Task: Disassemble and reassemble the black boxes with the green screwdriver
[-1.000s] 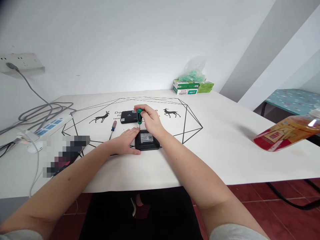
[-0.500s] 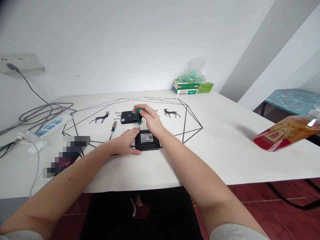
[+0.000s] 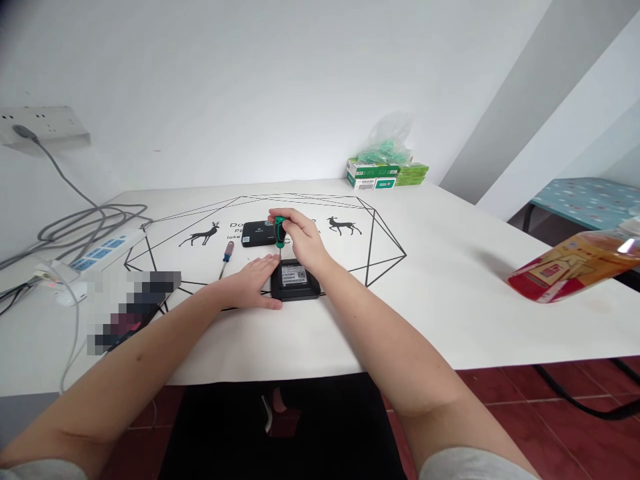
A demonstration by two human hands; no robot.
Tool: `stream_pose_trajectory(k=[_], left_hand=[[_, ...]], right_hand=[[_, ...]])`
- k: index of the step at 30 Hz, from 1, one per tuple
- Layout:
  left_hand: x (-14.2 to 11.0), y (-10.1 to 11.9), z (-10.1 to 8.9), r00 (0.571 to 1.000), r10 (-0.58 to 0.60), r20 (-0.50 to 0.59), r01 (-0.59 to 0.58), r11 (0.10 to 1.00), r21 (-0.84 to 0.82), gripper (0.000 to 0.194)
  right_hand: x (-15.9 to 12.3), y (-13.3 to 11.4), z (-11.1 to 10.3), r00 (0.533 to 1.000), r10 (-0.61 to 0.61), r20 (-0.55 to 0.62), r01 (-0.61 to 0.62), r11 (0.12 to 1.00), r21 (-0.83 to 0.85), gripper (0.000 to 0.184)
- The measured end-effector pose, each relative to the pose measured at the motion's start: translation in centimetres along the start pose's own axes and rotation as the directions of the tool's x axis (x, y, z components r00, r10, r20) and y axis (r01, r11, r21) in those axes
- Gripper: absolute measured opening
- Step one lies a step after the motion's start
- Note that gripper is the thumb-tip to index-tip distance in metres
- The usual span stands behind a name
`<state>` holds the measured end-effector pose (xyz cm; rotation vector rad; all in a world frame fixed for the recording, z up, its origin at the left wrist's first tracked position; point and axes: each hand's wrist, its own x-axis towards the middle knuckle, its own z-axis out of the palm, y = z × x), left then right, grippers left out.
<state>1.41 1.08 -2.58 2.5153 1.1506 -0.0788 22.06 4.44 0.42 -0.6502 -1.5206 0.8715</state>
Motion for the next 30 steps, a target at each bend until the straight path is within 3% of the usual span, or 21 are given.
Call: stream_pose_trajectory(k=[4, 7, 14, 21, 27, 30], left_hand=[[-0.03, 0.06, -0.06, 1.0, 0.008, -0.008, -0.008, 1.0, 0.005, 0.135], [-0.04, 0.01, -0.08, 1.0, 0.014, -0.014, -0.014, 1.0, 0.005, 0.134], [-0.1, 0.16, -0.2, 1.0, -0.001, 0.007, 0.001, 1.0, -0.003, 0.134], [-0.07, 0.09, -0.12, 1.0, 0.016, -0.011, -0.016, 1.0, -0.004, 0.136], [0.06, -0.08, 0.0, 1.0, 0.004, 0.007, -0.004, 1.0, -0.007, 0.136], [0.1, -0.22, 0.06, 1.0, 0.001, 0.008, -0.001, 1.0, -0.002, 0.135]], right_hand=[[0.22, 0.25, 0.13, 0.989, -0.14, -0.044, 0.133, 0.981, -0.139, 0.03], [0.38, 0.51, 0.08, 0.981, -0.182, -0.061, 0.168, 0.968, -0.185, 0.026], [0.2, 0.03, -0.28, 0.999, -0.038, -0.036, 0.037, 0.999, -0.03, 0.025], [0.36, 0.27, 0.06, 0.983, -0.168, -0.077, 0.151, 0.97, -0.192, 0.022], [-0.01, -0.05, 0.25, 0.989, -0.128, -0.08, 0.117, 0.984, -0.134, 0.029], [-0.11, -0.35, 0.15, 0.996, -0.069, -0.049, 0.065, 0.994, -0.091, 0.024]])
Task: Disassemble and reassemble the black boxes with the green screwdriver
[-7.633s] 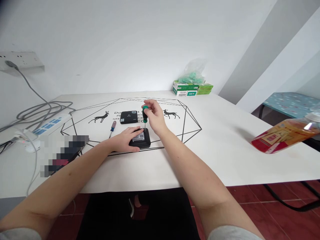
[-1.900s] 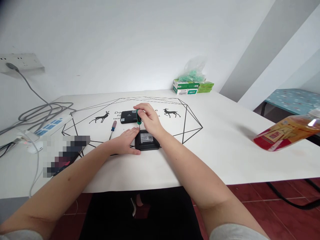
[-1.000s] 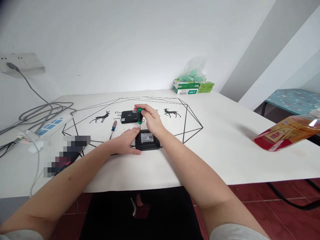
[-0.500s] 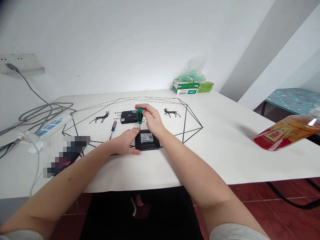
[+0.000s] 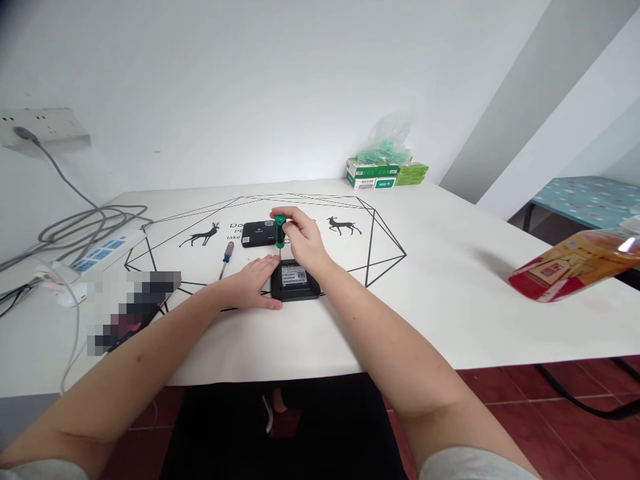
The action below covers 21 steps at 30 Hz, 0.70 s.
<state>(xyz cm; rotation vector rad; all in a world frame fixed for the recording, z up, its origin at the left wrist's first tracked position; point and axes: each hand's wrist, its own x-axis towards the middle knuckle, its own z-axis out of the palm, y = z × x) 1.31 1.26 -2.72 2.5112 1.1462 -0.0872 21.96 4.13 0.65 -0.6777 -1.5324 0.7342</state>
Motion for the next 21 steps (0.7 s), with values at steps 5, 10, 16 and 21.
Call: stream_pose_trajectory(k=[5, 10, 16, 21], left_hand=[[-0.1, -0.1, 0.0, 0.999, 0.025, -0.025, -0.025, 1.0, -0.004, 0.135], [-0.1, 0.1, -0.2, 1.0, 0.019, -0.023, -0.019, 1.0, -0.008, 0.135], [-0.3, 0.5, -0.4, 1.0, -0.017, 0.012, 0.017, 1.0, -0.008, 0.135], [-0.3, 0.6, -0.5, 1.0, -0.008, -0.008, 0.008, 1.0, 0.001, 0.134]], right_hand=[[0.2, 0.5, -0.1, 0.995, -0.097, -0.03, 0.092, 0.988, -0.123, 0.027], [0.2, 1.0, 0.1, 0.992, -0.107, -0.062, 0.096, 0.983, -0.158, 0.031], [0.0, 0.6, 0.0, 1.0, -0.019, -0.02, 0.019, 1.0, -0.012, 0.025], [0.2, 0.5, 0.0, 0.995, -0.1, -0.027, 0.095, 0.987, -0.126, 0.029]])
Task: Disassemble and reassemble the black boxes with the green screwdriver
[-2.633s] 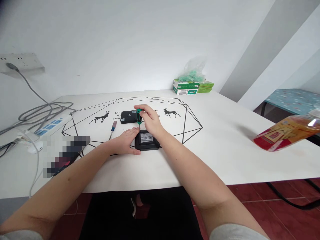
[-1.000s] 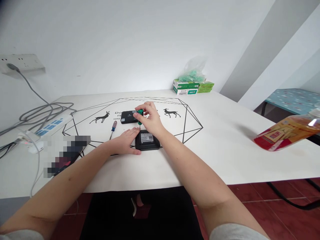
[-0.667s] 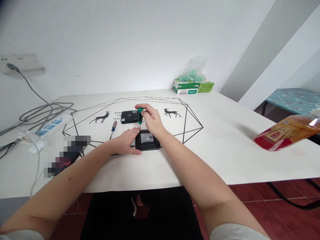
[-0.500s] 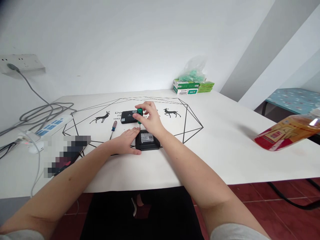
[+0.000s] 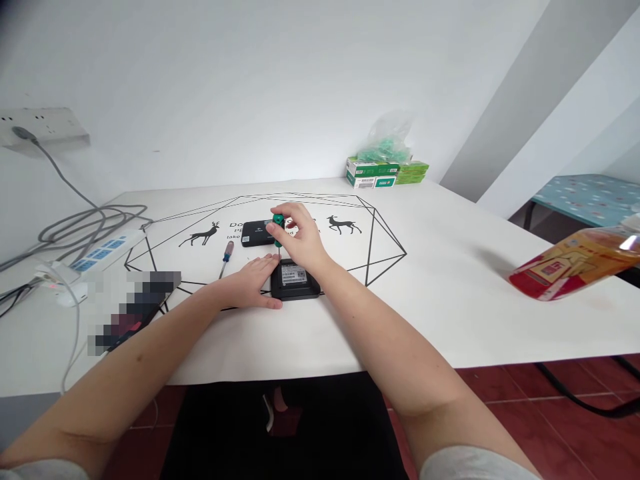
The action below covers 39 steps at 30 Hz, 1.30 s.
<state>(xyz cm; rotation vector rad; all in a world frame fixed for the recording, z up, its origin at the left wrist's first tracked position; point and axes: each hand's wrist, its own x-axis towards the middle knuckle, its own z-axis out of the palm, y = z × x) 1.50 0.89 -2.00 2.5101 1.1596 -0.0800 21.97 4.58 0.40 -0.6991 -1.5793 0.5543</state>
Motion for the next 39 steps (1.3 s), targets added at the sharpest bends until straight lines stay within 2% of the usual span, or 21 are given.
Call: stream_pose_trajectory(k=[4, 12, 16, 21, 26, 30, 34, 39], left_hand=[[0.03, -0.23, 0.1, 1.0, 0.017, -0.009, -0.017, 1.0, 0.002, 0.134], [0.17, -0.36, 0.33, 1.0, -0.012, 0.017, 0.012, 1.0, 0.008, 0.135], [0.16, -0.27, 0.28, 1.0, 0.001, 0.003, -0.001, 1.0, 0.009, 0.133], [0.14, -0.29, 0.22, 1.0, 0.006, -0.008, -0.006, 1.0, 0.006, 0.134], [0.05, -0.24, 0.13, 1.0, 0.005, 0.007, -0.005, 1.0, 0.001, 0.135], [0.05, -0.23, 0.13, 1.0, -0.015, 0.017, 0.015, 1.0, -0.005, 0.136], [0.15, -0.34, 0.22, 1.0, -0.011, 0.018, 0.011, 1.0, 0.005, 0.137], [0.26, -0.59, 0.4, 1.0, 0.018, -0.006, -0.018, 1.0, 0.006, 0.134]], right_hand=[[0.04, 0.08, 0.03, 1.0, -0.011, 0.005, 0.012, 0.999, -0.038, 0.029], [-0.17, 0.22, -0.06, 0.997, 0.021, 0.078, -0.025, 0.998, 0.051, 0.032], [-0.07, 0.19, -0.13, 0.998, -0.037, 0.047, 0.039, 0.999, -0.033, 0.026], [-0.02, 0.27, 0.01, 1.0, -0.026, 0.017, 0.028, 0.994, -0.108, 0.03], [-0.16, 0.6, 0.18, 1.0, 0.02, -0.009, -0.02, 1.0, -0.016, 0.035], [-0.23, 0.36, 0.06, 0.998, 0.05, 0.032, -0.052, 0.997, 0.054, 0.029], [-0.13, -0.09, -0.04, 1.0, -0.009, 0.025, 0.01, 0.999, -0.038, 0.024], [-0.11, -0.03, 0.09, 0.999, -0.05, 0.015, 0.051, 0.988, -0.144, 0.029]])
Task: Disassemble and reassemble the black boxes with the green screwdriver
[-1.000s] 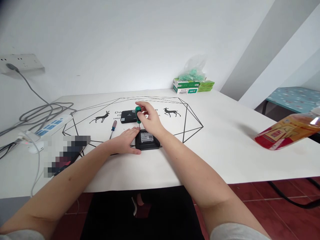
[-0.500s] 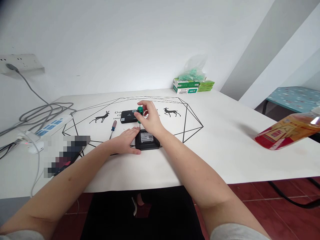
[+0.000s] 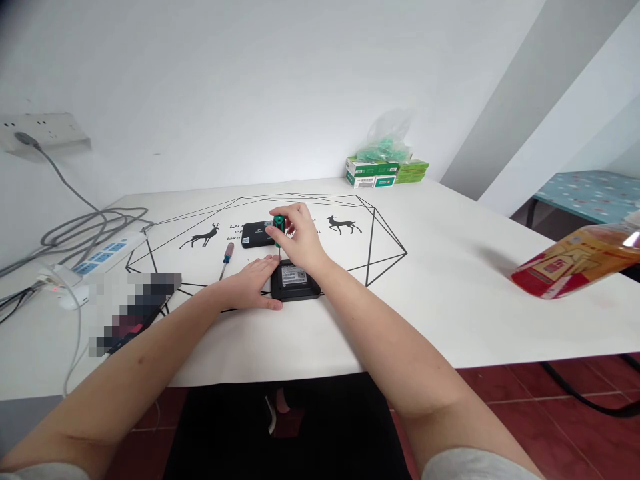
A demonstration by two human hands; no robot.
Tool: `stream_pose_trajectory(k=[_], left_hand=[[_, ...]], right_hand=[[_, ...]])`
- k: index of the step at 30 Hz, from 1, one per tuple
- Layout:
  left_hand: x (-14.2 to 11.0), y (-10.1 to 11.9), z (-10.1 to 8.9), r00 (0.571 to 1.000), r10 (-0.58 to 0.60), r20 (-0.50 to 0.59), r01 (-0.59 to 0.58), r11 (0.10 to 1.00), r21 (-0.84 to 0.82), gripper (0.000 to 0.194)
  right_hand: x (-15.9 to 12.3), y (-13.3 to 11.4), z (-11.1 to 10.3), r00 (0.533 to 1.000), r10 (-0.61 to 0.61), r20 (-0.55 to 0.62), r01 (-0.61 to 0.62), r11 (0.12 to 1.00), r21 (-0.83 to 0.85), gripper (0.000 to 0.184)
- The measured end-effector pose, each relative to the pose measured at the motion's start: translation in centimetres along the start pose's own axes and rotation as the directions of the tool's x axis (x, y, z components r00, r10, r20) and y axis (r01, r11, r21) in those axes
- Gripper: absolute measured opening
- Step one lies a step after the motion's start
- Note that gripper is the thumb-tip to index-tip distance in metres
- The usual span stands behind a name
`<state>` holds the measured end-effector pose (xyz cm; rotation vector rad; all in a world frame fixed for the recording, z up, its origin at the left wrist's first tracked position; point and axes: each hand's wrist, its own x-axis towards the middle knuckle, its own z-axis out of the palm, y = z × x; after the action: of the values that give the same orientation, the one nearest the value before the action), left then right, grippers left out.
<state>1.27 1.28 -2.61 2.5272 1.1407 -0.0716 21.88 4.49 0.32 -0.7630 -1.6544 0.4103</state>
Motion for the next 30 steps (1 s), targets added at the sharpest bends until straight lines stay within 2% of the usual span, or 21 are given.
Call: stream_pose_trajectory(k=[5, 8, 11, 16, 20, 24, 26, 30], left_hand=[[0.0, -0.13, 0.1, 1.0, -0.005, 0.001, 0.005, 1.0, 0.002, 0.135], [-0.08, 0.01, -0.03, 1.0, -0.021, 0.015, 0.021, 1.0, 0.003, 0.135], [-0.2, 0.25, -0.23, 0.999, -0.03, 0.026, 0.03, 0.999, 0.013, 0.136], [-0.23, 0.38, -0.28, 1.0, -0.011, 0.009, 0.011, 1.0, 0.006, 0.134], [-0.12, 0.21, -0.14, 1.0, -0.021, 0.017, 0.021, 1.0, 0.002, 0.136], [-0.1, 0.0, -0.05, 1.0, -0.014, 0.014, 0.014, 1.0, -0.005, 0.135], [-0.13, -0.04, -0.06, 1.0, -0.001, 0.004, 0.001, 1.0, -0.01, 0.134], [-0.2, 0.1, -0.15, 1.0, 0.007, -0.008, -0.007, 1.0, -0.006, 0.133]], right_hand=[[-0.14, 0.18, 0.03, 0.999, 0.045, 0.0, -0.045, 0.997, 0.059, 0.036], [-0.07, 0.11, -0.08, 0.998, 0.052, 0.032, -0.055, 0.992, 0.112, 0.031], [0.05, -0.01, -0.14, 0.999, 0.021, 0.026, -0.022, 0.997, 0.069, 0.025], [0.0, 0.02, -0.02, 1.0, 0.019, 0.009, -0.018, 1.0, -0.012, 0.034], [-0.18, 0.01, 0.06, 0.998, 0.057, 0.027, -0.059, 0.996, 0.061, 0.04], [-0.19, -0.09, -0.02, 0.995, 0.082, 0.048, -0.088, 0.988, 0.128, 0.03], [-0.12, -0.09, -0.06, 0.998, 0.064, 0.029, -0.067, 0.992, 0.106, 0.027], [0.02, -0.01, -0.07, 1.0, 0.018, -0.019, -0.017, 1.0, 0.018, 0.031]])
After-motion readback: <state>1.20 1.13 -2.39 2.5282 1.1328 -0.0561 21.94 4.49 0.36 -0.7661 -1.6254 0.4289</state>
